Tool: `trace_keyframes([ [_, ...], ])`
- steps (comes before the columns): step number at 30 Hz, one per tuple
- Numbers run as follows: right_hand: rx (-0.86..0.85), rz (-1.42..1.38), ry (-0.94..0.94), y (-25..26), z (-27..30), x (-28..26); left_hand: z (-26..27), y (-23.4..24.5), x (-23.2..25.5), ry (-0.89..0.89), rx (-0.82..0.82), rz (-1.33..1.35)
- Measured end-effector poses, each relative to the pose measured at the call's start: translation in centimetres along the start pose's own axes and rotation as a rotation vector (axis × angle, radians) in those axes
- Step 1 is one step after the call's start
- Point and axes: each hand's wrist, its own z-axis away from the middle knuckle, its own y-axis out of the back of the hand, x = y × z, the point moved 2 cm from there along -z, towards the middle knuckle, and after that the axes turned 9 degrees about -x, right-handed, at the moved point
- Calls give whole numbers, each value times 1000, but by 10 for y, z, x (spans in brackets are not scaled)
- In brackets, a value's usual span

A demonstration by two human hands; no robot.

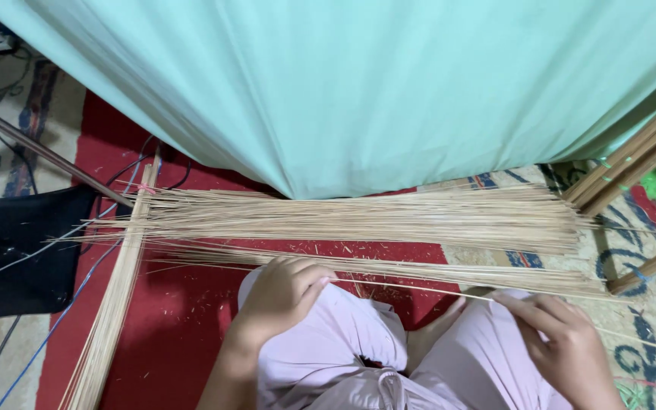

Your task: Weaving thin wooden sticks into a mat structure on a floor-based frame

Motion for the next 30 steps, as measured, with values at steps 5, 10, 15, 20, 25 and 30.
trace_keyframes([
  [5, 68, -10, -33, 4, 28, 56, 41, 56, -33, 294, -62, 151],
  [10, 66, -140, -16, 5, 49, 104, 95, 62, -106, 551, -35, 87],
  [15, -48, -158, -133, 26, 26, 49, 117, 78, -135, 872, 225, -493],
  [20, -180, -190, -123, -32, -12, 19, 111, 77, -101, 732, 832, -754],
  [25, -230, -106, -18, -96, -41, -55, 39, 14, -24, 267, 738, -416],
  [30, -118, -195, 202, -113, -70, -103, -18, -87, 18, -4, 32, -247],
])
